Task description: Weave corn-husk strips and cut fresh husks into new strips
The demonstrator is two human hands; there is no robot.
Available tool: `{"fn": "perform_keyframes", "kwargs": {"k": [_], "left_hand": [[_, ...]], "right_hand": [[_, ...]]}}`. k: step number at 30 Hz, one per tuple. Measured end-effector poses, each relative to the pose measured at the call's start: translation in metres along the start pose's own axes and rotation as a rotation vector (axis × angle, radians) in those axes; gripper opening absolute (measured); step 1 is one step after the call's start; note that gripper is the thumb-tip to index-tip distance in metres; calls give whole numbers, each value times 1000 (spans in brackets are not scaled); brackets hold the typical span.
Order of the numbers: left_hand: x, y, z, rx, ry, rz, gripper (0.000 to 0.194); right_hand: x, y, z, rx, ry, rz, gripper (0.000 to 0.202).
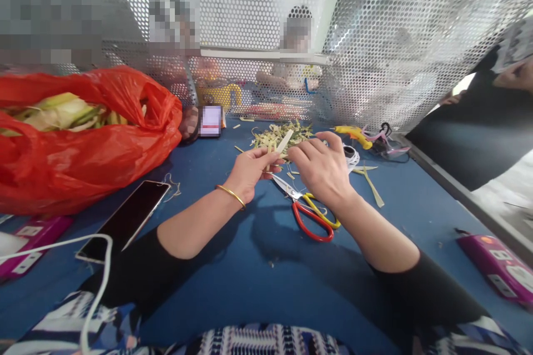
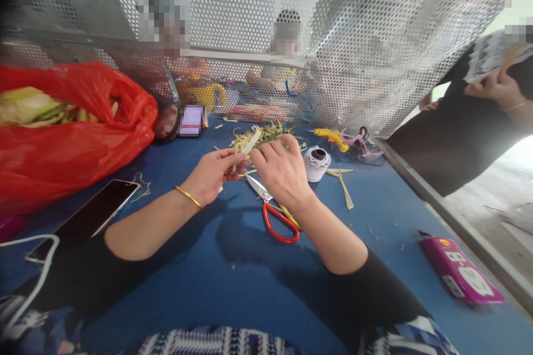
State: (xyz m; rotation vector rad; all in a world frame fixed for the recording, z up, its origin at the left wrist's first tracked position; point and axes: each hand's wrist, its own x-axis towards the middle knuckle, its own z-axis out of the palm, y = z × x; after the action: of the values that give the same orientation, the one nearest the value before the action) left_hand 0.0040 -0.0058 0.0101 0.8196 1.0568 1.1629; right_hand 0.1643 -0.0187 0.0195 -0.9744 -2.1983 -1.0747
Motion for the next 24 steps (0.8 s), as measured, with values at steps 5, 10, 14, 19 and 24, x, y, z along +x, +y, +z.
{"fn": "perform_keyframes", "kwargs": {"k": [5, 10, 14, 19, 24], "left_hand": [[2, -2, -1, -53, -24, 24, 7], [3, -2, -1, -148, 21, 60, 8], [0, 2, 0, -156, 64, 58, 9], [-3, 4, 2, -114, 12, 9, 7], [-1, 2, -1, -34, 18, 15, 2]], "right_hand": [[-1, -7, -1, -3, 37, -62, 38], [-4, -27, 7, 401, -99, 247, 31], [-3, -28, 20, 1113, -186, 924, 34], [1, -22, 26, 1562, 99, 1368, 36], [3, -21, 14, 1224, 243, 970, 12]]}}
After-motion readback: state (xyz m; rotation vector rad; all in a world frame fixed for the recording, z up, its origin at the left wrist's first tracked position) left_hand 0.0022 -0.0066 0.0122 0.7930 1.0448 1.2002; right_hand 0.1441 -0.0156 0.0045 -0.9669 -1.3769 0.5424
